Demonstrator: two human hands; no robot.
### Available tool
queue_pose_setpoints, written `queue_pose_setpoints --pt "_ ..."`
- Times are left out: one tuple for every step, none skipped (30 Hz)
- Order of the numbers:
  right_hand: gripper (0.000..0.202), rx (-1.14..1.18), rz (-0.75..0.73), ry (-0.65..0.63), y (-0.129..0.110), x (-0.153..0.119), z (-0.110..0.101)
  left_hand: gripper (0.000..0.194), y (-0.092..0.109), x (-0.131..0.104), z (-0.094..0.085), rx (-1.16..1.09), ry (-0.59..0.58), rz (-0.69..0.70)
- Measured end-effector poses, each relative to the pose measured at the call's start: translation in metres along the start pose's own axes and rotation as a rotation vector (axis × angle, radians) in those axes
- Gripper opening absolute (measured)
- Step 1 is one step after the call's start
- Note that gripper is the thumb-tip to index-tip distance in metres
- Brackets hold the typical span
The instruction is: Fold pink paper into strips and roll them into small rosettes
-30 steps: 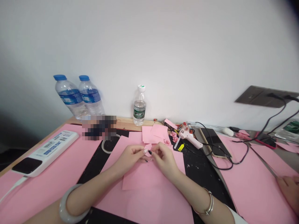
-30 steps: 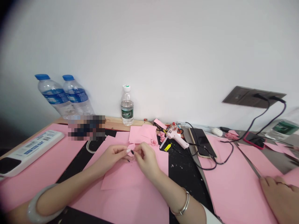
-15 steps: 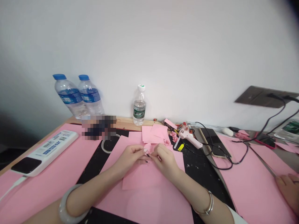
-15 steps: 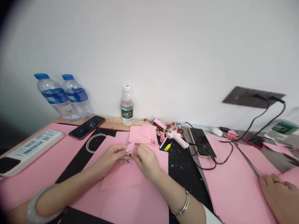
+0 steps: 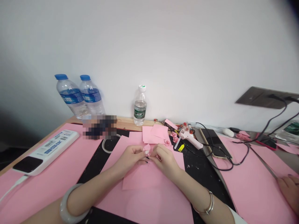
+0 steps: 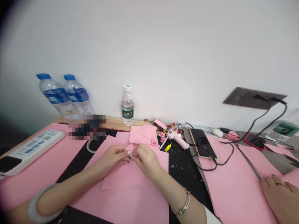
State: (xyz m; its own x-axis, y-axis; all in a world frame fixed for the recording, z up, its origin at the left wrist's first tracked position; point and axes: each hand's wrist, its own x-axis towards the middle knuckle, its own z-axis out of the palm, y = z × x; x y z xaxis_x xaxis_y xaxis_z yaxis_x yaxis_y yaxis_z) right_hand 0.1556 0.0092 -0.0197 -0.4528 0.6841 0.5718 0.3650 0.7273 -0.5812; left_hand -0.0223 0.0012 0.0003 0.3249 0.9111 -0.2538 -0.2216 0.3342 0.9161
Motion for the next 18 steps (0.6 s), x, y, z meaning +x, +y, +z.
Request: queue_pose_setpoints --pt "0.016 0.007 0.027 -0.004 -0.0012 0.0007 -0.0004 0.028 -0.0001 0.0000 -0.0002 -0.001 0.002 0.005" --pt "0.014 0.014 0.072 -0.001 -0.0025 0.0015 -0.0008 0.027 -0.0005 0.0002 -0.0005 -0.005 0.003 0.008" --pt "0.011 0.020 0.129 0.011 -0.0036 0.0022 -0.0010 0.026 -0.0009 0.0005 -0.0010 -0.011 0.003 0.011" --pt "0.008 0.023 0.193 0.030 -0.0044 0.0029 -0.0012 0.025 -0.0015 0.0009 -0.0016 -0.020 -0.002 0.010" --pt "0.007 0.021 0.252 0.051 -0.0048 0.0036 -0.0013 0.024 -0.0021 0.0014 -0.0021 -0.026 -0.004 0.009" --pt "0.007 0.016 0.298 0.062 -0.0050 0.0042 -0.0013 0.023 -0.0027 0.0018 -0.0027 -0.029 -0.007 0.007" --pt "0.008 0.009 0.328 0.055 -0.0048 0.0047 -0.0014 0.022 -0.0033 0.0022 -0.0031 -0.030 -0.008 0.006" --pt "0.011 -0.001 0.344 0.033 -0.0043 0.0051 -0.0015 0.021 -0.0037 0.0024 -0.0034 -0.030 -0.005 0.006" --pt "0.014 -0.011 0.352 0.003 -0.0038 0.0055 -0.0017 0.020 -0.0040 0.0025 -0.0036 -0.030 -0.001 0.005" --pt "0.017 -0.018 0.353 -0.037 -0.0032 0.0058 -0.0019 0.020 -0.0042 0.0025 -0.0037 -0.029 -0.001 0.003" --pt "0.021 -0.024 0.349 -0.081 -0.0026 0.0059 -0.0022 0.020 -0.0043 0.0025 -0.0037 -0.026 -0.005 0.001" --pt "0.024 -0.028 0.344 -0.124 -0.0020 0.0061 -0.0025 0.021 -0.0043 0.0025 -0.0038 -0.022 -0.010 0.000" --pt "0.027 -0.032 0.336 -0.165 -0.0014 0.0061 -0.0029 0.021 -0.0042 0.0025 -0.0038 -0.017 -0.019 0.001" --pt "0.028 -0.036 0.327 -0.199 -0.0008 0.0061 -0.0033 0.021 -0.0039 0.0026 -0.0038 -0.014 -0.027 0.002" --pt "0.029 -0.039 0.318 -0.225 -0.0003 0.0061 -0.0036 0.022 -0.0035 0.0026 -0.0037 -0.013 -0.033 0.004" --pt "0.028 -0.043 0.311 -0.239 0.0003 0.0060 -0.0038 0.023 -0.0028 0.0026 -0.0036 -0.017 -0.031 0.004" --pt "0.028 -0.047 0.306 -0.244 0.0008 0.0060 -0.0040 0.024 -0.0020 0.0025 -0.0033 -0.024 -0.027 0.002" --pt "0.028 -0.051 0.304 -0.247 0.0012 0.0060 -0.0041 0.025 -0.0012 0.0023 -0.0029 -0.031 -0.021 -0.003"
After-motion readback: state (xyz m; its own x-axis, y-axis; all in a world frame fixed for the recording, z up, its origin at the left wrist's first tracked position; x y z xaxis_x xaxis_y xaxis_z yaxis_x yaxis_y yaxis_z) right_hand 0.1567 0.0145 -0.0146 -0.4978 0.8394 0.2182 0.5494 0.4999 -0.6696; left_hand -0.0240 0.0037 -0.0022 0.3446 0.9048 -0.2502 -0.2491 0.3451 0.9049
